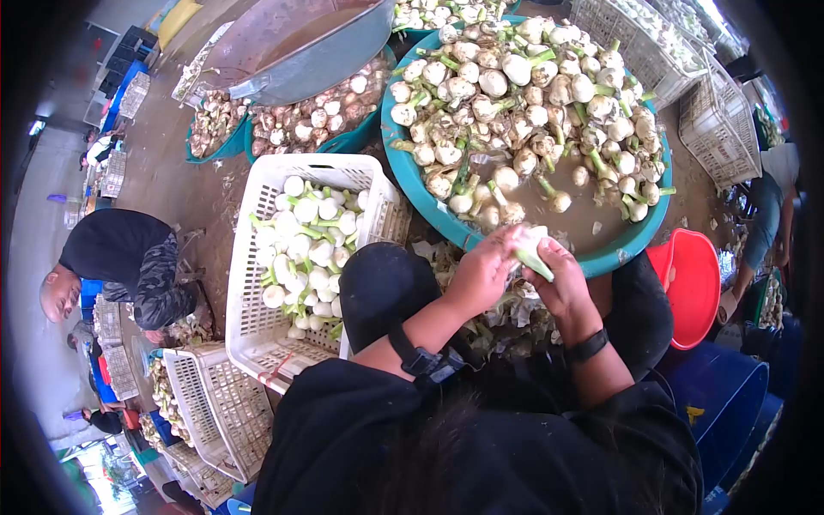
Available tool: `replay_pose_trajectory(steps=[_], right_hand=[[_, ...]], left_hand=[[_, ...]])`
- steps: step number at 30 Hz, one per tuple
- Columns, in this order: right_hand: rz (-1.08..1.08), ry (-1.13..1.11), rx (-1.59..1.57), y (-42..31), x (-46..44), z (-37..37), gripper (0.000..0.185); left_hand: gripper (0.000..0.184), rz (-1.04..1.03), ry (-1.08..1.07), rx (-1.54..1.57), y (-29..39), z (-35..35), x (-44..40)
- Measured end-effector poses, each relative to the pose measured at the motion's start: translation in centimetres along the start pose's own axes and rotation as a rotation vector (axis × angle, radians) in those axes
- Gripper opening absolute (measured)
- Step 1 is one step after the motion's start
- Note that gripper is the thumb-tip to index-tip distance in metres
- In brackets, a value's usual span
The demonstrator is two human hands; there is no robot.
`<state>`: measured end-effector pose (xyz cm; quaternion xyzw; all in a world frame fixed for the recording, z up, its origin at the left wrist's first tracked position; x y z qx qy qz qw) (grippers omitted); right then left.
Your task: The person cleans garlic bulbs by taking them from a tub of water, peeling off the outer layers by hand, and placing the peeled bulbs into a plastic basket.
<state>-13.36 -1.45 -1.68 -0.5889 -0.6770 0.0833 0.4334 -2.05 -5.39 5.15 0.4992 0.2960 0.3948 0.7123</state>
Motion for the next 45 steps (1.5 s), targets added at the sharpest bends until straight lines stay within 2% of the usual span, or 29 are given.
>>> replay_pose_trajectory(steps=[1, 3, 4, 5, 9, 11, 13, 15, 17, 19, 21, 22, 24, 27, 28, 29, 30, 31, 33, 34, 35, 36, 37, 38, 39, 41, 43, 44, 45], right_hand=[[0.002, 0.004, 0.003, 0.1, 0.7, -1.2, 0.018], [0.271, -0.026, -0.088, -1.7, 2.5, -2.9, 0.018], [0.365, -0.216, 0.273, -1.7, 3.0, -2.8, 0.018], [0.342, -0.175, 0.208, -0.5, 3.7, -1.1, 0.018], [0.542, -0.18, 0.425, -5.0, 6.5, -1.6, 0.017], [0.661, -0.201, 0.372, -6.6, 7.7, -2.8, 0.017], [0.693, -0.034, 0.178, -7.8, 8.4, -1.7, 0.016], [0.825, -0.008, 0.059, -11.4, 9.4, -2.1, 0.022], [0.772, 0.002, -0.009, -13.3, 9.6, -2.1, 0.029], [0.661, -0.109, 0.455, -11.2, 7.7, -1.0, 0.031], [0.286, -0.254, 1.659, -5.7, 6.1, -2.5, 0.031], [0.575, -0.147, 1.786, -4.8, 6.1, -3.4, 0.044], [0.616, -0.015, 1.539, -5.5, 5.5, -6.1, 0.048], [0.939, -0.06, 1.467, -4.4, 3.4, -8.8, 0.03], [0.938, -0.057, 1.466, -4.4, 3.0, -8.3, 0.03], [0.55, -0.108, 0.944, -3.2, 1.1, -6.1, 0.028], [0.169, -0.144, 0.413, -1.0, 0.1, -4.9, 0.026], [0.09, -0.102, 0.191, -0.3, -0.6, -3.7, 0.031], [-0.016, -0.156, 0.334, -0.1, -1.5, -1.9, 0.028], [0.017, -0.168, 0.712, -0.8, -2.4, -0.8, 0.024], [0.345, -0.076, 1.248, -2.9, -4.2, 1.0, 0.025], [0.489, 0.105, 1.401, -4.9, -5.7, 2.6, 0.034], [0.441, 0.276, 1.53, -7.2, -6.5, 3.3, 0.04], [0.374, 0.383, 1.679, -8.1, -9.3, 4.8, 0.045], [0.542, 0.474, 1.728, -8.3, -11.2, 5.8, 0.041], [0.401, 0.537, 2.197, -5.7, -16.4, 8.9, 0.035], [0.104, 0.239, 2.358, -4.5, -16.4, 8.2, 0.029], [0.013, 0.059, 2.171, -4.4, -15.4, 7.3, 0.027], [0.072, 0.167, 1.826, -4.7, -14.3, 6.8, 0.034]], left_hand=[[0.032, -0.001, -0.002, 0.005, -0.1, -0.1, -0.1], [0.026, 0.261, 0.238, 0.707, -3.3, 0.8, -0.2], [0.021, 0.304, 0.287, 0.974, -4.3, 0.5, 0.0], [0.016, 0.329, 0.306, 1.145, -4.8, -0.3, 0.5], [0.015, 0.57, 0.248, 1.381, -5.7, -2.4, 1.8], [0.021, 0.725, 0.221, 1.387, -4.4, -2.4, 1.3], [0.025, 0.823, 0.18, 1.414, -3.1, -2.5, 1.0], [0.026, 0.919, 0.256, 1.488, -6.5, -1.9, 1.1], [0.029, 0.856, 0.414, 1.424, -7.0, 0.3, 1.2], [0.031, 0.84, 0.383, 1.379, -7.1, 1.5, 1.4], [0.032, 0.826, 0.432, 1.276, -6.7, 1.6, 1.7], [0.03, 0.792, 0.466, 1.14, -6.2, 1.9, 1.8], [0.028, 0.692, 0.568, 0.915, -4.5, 2.1, 1.7], [0.027, 0.695, 0.566, 1.002, -5.6, 1.2, 1.9], [0.025, 0.773, 0.506, 1.062, -6.0, 0.8, 2.0], [0.025, 0.776, 0.506, 1.058, -6.1, 1.5, 2.2], [0.024, 0.727, 0.385, 1.25, -5.7, 1.6, 2.2], [0.024, 0.672, 0.257, 1.439, -5.1, 1.9, 2.2], [0.028, 0.473, 0.199, 1.859, -4.6, 6.8, 2.9], [0.031, 0.352, 0.425, 1.847, -5.2, 10.9, 4.5], [0.033, 0.233, 0.65, 1.816, -5.1, 14.3, 6.4], [0.033, 0.237, 0.776, 1.727, -4.0, 15.8, 7.2], [0.033, 0.231, 0.898, 1.636, -3.3, 17.1, 8.0], [0.033, 0.221, 0.887, 1.638, -3.4, 16.8, 8.1], [0.033, 0.284, 0.761, 1.587, -3.7, 15.4, 7.5], [0.03, 0.394, 0.577, 1.485, -5.5, 12.1, 5.7], [0.023, 0.517, 0.598, 1.226, -5.7, 8.4, 3.6], [0.022, 0.61, 0.604, 1.13, -6.3, 6.5, 2.7], [0.03, 0.692, 0.575, 1.01, -8.7, 4.7, 2.2]])
Point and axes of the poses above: each hand's wrist, its own x-axis away from the middle knuckle, its own z-axis out of the back of the hand, y = z × x, the point moved 8 cm from there along -x, towards the middle knuckle, and after that the axes turned 5 degrees about z, right-handed, at the moved point
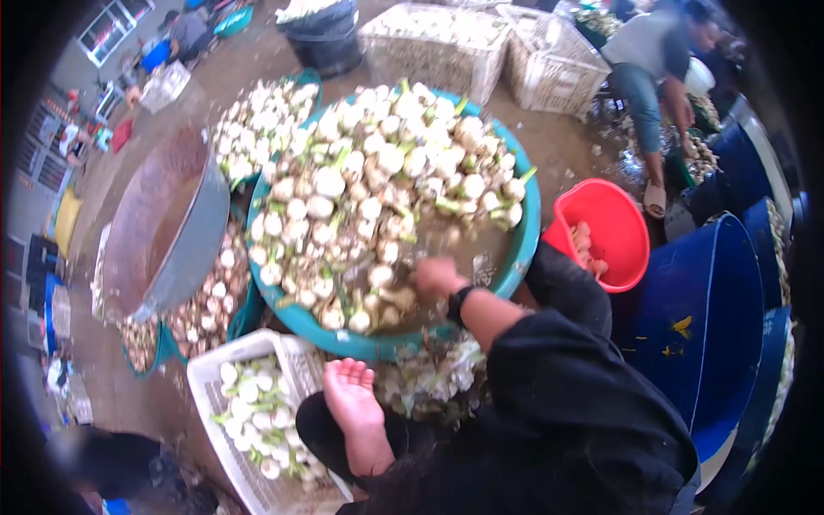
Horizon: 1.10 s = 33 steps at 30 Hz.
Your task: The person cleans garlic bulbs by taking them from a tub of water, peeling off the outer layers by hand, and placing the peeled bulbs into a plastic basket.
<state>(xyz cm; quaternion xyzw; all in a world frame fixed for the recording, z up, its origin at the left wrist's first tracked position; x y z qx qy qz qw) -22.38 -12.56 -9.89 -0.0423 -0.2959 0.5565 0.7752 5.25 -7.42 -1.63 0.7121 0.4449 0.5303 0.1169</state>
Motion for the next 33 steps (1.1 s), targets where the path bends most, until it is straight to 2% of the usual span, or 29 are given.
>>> replay_pose_trajectory(steps=[1, 2, 4, 5, 6, 7, 8, 9, 10, 11, 12, 13, 14, 16, 18, 20, 22, 24, 26, 28, 30, 33], right_hand=[[-0.043, 0.051, -0.411, -0.1, 0.3, -0.6, 0.039], [-0.046, 0.043, -0.644, -1.3, 1.8, -0.7, 0.038], [0.215, 0.397, -1.336, -4.4, 5.2, -1.0, 0.047], [0.207, 0.519, -1.047, -5.7, 8.4, 0.9, 0.051], [0.193, 0.623, -0.758, -7.2, 11.6, 3.1, 0.056], [0.284, 0.713, -0.666, -8.0, 12.8, 4.2, 0.055], [0.278, 0.722, -0.664, -7.7, 13.8, 4.7, 0.055], [0.363, 0.641, -0.372, -9.0, 15.2, 6.1, 0.054], [0.441, 0.55, -0.079, -10.1, 16.0, 6.6, 0.053], [0.562, 0.495, -0.053, -10.8, 16.5, 6.6, 0.035], [0.562, 0.497, -0.055, -10.5, 16.8, 6.8, 0.035], [0.7, 0.373, 0.068, -11.3, 17.0, 5.8, 0.024], [0.834, 0.246, 0.194, -12.0, 17.4, 4.5, 0.015], [0.906, 0.285, 0.192, -12.4, 18.4, 4.3, 0.009], [0.844, 0.079, 0.21, -12.0, 18.2, 2.3, 0.01], [0.84, 0.132, 0.102, -11.3, 18.3, 1.9, 0.012], [0.831, 0.182, -0.012, -10.8, 18.1, 1.8, 0.015], [0.473, 0.057, -0.423, -8.3, 16.3, 1.1, 0.021], [0.517, 0.03, -0.424, -9.0, 17.1, 1.3, 0.023], [0.723, 0.187, -0.142, -10.7, 18.8, 1.6, 0.022], [0.683, 0.128, -0.098, -10.3, 18.5, 0.5, 0.022], [0.513, 0.031, -0.42, -8.5, 17.0, 0.1, 0.021]], left_hand=[[0.037, 0.024, 0.0, -0.113, -1.8, -1.1, -0.6], [0.045, 0.044, 0.006, -0.224, -3.4, -2.4, -0.8], [0.054, 0.128, -0.075, -0.345, -6.0, -4.8, -0.4], [0.051, 0.099, -0.179, -0.289, -6.5, -6.5, 0.5], [0.051, 0.107, -0.191, -0.291, -6.8, -6.8, 0.7], [0.049, 0.05, -0.202, -0.388, -6.3, -6.9, 0.9], [0.047, -0.011, -0.211, -0.484, -5.7, -7.0, 1.0], [0.042, -0.14, -0.175, -0.512, -5.6, -5.2, -1.1], [0.039, -0.106, -0.123, -0.538, -4.5, -5.1, -0.6], [0.037, -0.317, -0.139, -0.684, -3.1, -4.7, -1.3], [0.036, -0.53, -0.151, -0.827, -1.3, -5.4, -0.7], [0.034, -0.647, -0.194, -0.881, -0.5, -6.1, 0.1], [0.034, -0.653, -0.193, -0.877, 0.1, -6.0, 0.5], [0.034, -0.513, -0.336, -1.187, -0.2, -7.9, 2.1], [0.035, -0.447, -0.386, -1.199, -1.0, -7.4, 1.5], [0.034, -0.255, -0.505, -1.07, -3.0, -6.6, 0.4], [0.032, -0.296, -0.506, -1.084, -2.9, -6.8, 0.5], [0.03, -0.338, -0.504, -1.096, -2.9, -6.8, 0.5], [0.027, -0.328, -0.463, -1.196, -3.0, -6.5, 0.1], [0.026, -0.292, -0.496, -1.159, -3.0, -6.6, 0.1], [0.026, -0.252, -0.533, -1.127, -3.4, -6.7, 0.1], [0.025, -0.172, -0.557, -1.045, -4.2, -6.3, -0.4]])
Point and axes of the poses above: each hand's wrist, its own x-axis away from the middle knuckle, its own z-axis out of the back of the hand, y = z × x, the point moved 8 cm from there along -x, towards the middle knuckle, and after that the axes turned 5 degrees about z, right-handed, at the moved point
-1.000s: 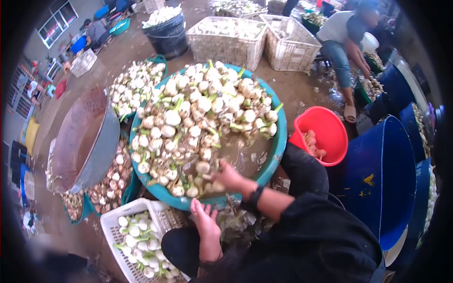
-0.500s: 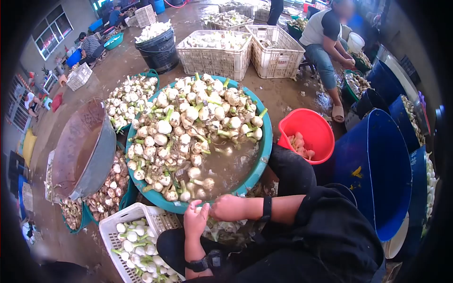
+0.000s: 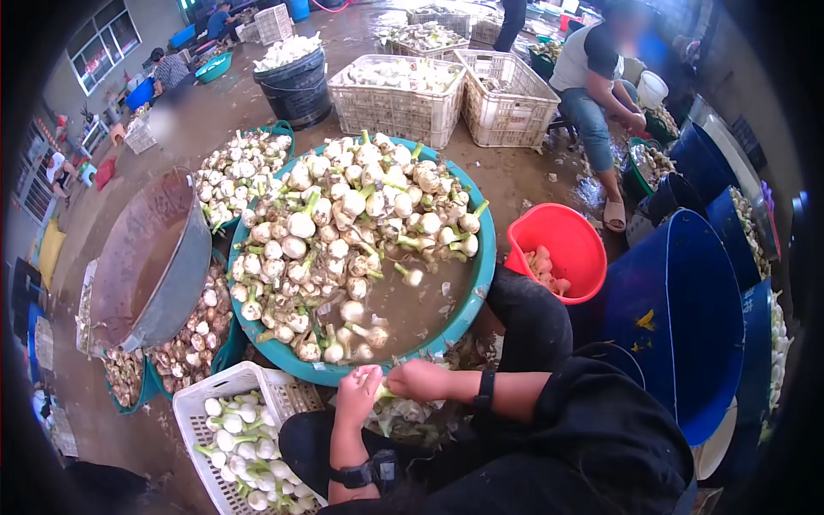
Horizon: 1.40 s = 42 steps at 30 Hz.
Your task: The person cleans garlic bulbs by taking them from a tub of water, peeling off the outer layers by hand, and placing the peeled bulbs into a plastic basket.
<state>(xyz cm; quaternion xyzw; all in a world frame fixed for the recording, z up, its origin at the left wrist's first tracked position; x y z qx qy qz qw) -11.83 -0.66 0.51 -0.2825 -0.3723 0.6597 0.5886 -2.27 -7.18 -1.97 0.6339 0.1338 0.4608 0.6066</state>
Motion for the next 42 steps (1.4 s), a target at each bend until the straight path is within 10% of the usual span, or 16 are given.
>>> replay_pose_trajectory(steps=[8, 12, 19, 21, 23, 26, 29, 30, 33, 42], right_hand=[[0.156, -0.118, 0.206, -1.2, 0.6, -0.6, 0.013], [-0.428, -0.02, -0.933, 2.3, 0.5, -2.6, 0.021], [0.291, 0.345, 0.178, 0.0, -0.1, 2.2, 0.026], [-0.249, 0.126, -0.437, 6.9, -0.6, 0.0, 0.021], [-0.482, 0.073, -1.018, 4.2, -0.6, -1.1, 0.018], [-0.404, 0.067, -1.204, 2.4, -1.2, -1.1, 0.024], [-0.365, 0.255, -1.479, -2.7, -1.3, -0.7, 0.026], [-0.243, 0.222, -1.308, -2.7, -1.1, -0.1, 0.025], [-0.044, 0.189, -0.942, -1.8, 1.6, 0.3, 0.023], [0.546, 0.112, -0.418, -11.7, 3.2, 5.8, 0.014]], left_hand=[[0.025, 0.01, -0.139, -0.041, 0.8, -1.3, 0.4], [0.034, -0.217, -0.044, -0.138, 1.9, -1.0, 0.6], [0.048, 0.216, -0.231, -0.221, 1.5, 0.1, 2.1], [0.044, -0.349, -0.055, -0.537, 5.0, -0.2, 3.5], [0.043, -0.473, -0.1, -0.666, 6.3, -1.0, 5.2], [0.036, -0.867, 0.275, -0.717, 7.6, -0.4, 6.6], [0.018, -0.192, 0.325, 0.098, 3.6, 2.8, 4.3], [0.019, -0.351, 0.614, 0.288, 1.0, 4.3, 3.2], [0.021, 0.108, 0.175, 1.187, -2.6, 3.2, 2.2], [0.042, 0.227, 0.32, 1.044, 1.1, 1.3, 2.4]])
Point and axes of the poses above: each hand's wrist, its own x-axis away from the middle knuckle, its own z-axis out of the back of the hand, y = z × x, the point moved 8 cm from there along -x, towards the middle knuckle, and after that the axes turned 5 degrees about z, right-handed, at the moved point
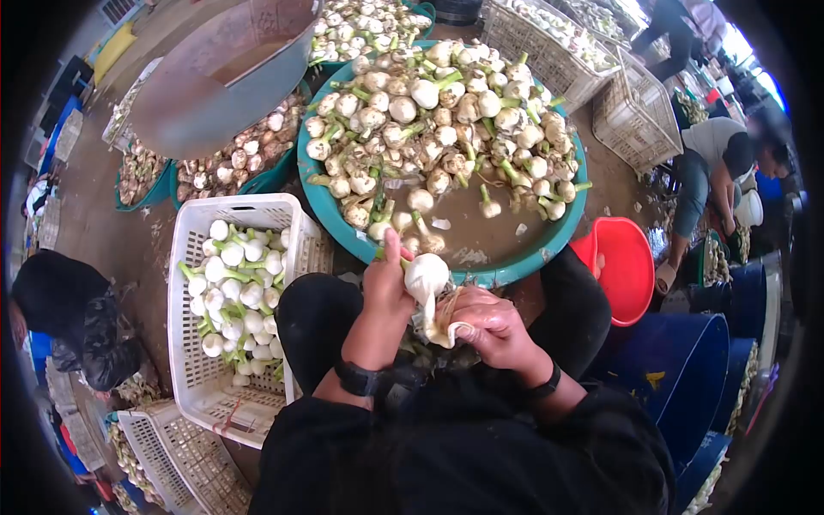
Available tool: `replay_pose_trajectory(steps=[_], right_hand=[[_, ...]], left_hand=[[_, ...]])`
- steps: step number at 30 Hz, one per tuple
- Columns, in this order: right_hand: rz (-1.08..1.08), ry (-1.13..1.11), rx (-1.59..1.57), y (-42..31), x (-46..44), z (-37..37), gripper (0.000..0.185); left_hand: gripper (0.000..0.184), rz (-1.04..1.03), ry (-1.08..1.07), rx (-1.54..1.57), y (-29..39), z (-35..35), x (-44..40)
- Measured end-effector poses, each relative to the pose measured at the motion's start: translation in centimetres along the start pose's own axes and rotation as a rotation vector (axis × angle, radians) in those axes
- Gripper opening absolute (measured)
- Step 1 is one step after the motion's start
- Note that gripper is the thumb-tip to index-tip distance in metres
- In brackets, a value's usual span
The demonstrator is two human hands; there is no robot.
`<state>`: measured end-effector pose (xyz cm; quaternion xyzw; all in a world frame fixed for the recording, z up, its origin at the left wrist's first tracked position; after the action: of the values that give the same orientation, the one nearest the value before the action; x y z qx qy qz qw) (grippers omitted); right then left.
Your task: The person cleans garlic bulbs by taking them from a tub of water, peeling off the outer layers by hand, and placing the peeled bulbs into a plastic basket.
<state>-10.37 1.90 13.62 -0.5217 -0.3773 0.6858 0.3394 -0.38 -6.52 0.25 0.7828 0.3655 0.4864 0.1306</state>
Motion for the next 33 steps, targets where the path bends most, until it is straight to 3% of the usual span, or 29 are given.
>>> replay_pose_trajectory(steps=[1, 3, 4, 5, 6, 7, 9, 11, 12, 13, 16, 17, 19, 21, 22, 23, 25, 27, 29, 30, 32, 33], right_hand=[[0.0, 0.015, 0.038, -0.2, 0.3, -0.1, 0.015], [-0.06, 0.194, -0.222, 0.2, 1.5, 1.4, 0.019], [-0.148, 0.391, -0.192, 1.3, 3.2, 3.4, 0.026], [-0.172, 0.671, -0.241, 1.2, 3.8, 5.3, 0.026], [-0.136, 0.786, -0.394, 0.5, 3.5, 7.3, 0.031], [-0.041, 0.762, -0.568, 1.1, 3.7, 9.5, 0.032], [-0.175, 0.91, -0.542, 2.0, 4.0, 11.1, 0.031], [-0.401, 0.284, 0.028, 4.6, 2.8, 7.2, 0.019], [-0.483, -0.133, 0.719, 5.8, 2.8, 4.1, 0.02], [-0.544, -0.35, 0.882, 7.9, 3.7, 1.7, 0.03], [-0.403, 0.183, 0.611, 6.4, 0.9, 1.2, 0.054], [-0.417, 0.193, 0.613, 7.1, 0.4, 0.6, 0.054], [-0.359, 0.334, 0.184, 8.6, -0.3, 0.3, 0.05], [-0.489, 0.323, 0.078, 9.7, -0.2, 0.5, 0.044], [-0.615, 0.295, -0.032, 10.5, 0.1, 0.1, 0.039], [-0.616, 0.294, -0.035, 10.1, 0.0, 0.1, 0.039], [-0.715, 0.238, -0.13, 10.0, 1.1, -0.2, 0.032], [-0.69, 0.203, 0.022, 12.5, 4.9, 0.3, 0.03], [-0.738, -0.355, 0.667, 14.9, 8.5, -1.2, 0.035], [-0.734, -0.355, 0.664, 14.7, 8.3, -1.5, 0.035], [-0.529, -0.012, 0.609, 11.2, 5.8, -0.7, 0.043], [-0.575, 0.069, 0.376, 9.9, 3.6, -0.9, 0.048]], left_hand=[[0.042, 0.01, 0.0, -0.005, -0.3, 0.2, -0.6], [0.041, 0.144, -0.166, 0.383, -2.4, 0.5, -2.9], [0.041, 0.296, -0.373, 0.553, -2.7, 1.2, -3.9], [0.044, 0.43, -0.067, 0.646, -2.8, 1.7, -4.3], [0.043, 0.436, -0.134, 0.663, -1.8, 1.7, -3.6], [0.043, 0.443, -0.201, 0.678, -0.8, 2.1, -3.0], [0.043, 0.242, -0.026, 0.39, 0.1, 4.8, -3.4], [0.043, 0.222, 0.019, 0.456, 0.1, 5.0, -3.8], [0.042, 0.139, 0.076, 0.531, 0.6, 4.8, -3.2], [0.041, 0.055, 0.131, 0.605, 0.9, 4.7, -2.6], [0.032, 0.113, 0.164, 0.518, 0.6, 2.4, -0.7], [0.032, 0.161, 0.145, 0.477, 0.3, 1.5, 0.3], [0.023, 0.203, 0.095, 0.334, -0.3, 1.0, 1.3], [0.02, -0.045, -0.043, 0.059, 0.8, 0.3, 1.5], [0.019, -0.198, -0.05, 0.013, 1.6, -0.4, 2.2], [0.019, -0.198, -0.047, 0.011, 1.6, 0.0, 1.9], [0.017, -0.432, 0.013, -0.264, 3.4, 0.6, 2.3], [0.019, -0.464, 0.191, -0.298, 4.7, 1.9, 3.0], [0.021, -0.441, 0.267, -0.188, 6.4, 3.7, 2.9], [0.022, -0.402, 0.313, -0.155, 7.0, 4.0, 3.2], [0.02, -0.363, 0.275, -0.145, 7.0, 4.1, 2.8], [0.019, -0.343, 0.253, -0.135, 6.5, 4.0, 2.8]])
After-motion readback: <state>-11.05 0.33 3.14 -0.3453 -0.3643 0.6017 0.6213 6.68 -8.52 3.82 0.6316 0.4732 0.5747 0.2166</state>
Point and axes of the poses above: each hand's wrist, its own x-axis away from the middle knuckle, its own z-axis out of the back of the hand, y = z × x, the point moved 8 cm from there along -x, towards the middle knuckle, and after that the axes turned 5 degrees about z, right-handed, at the moved point
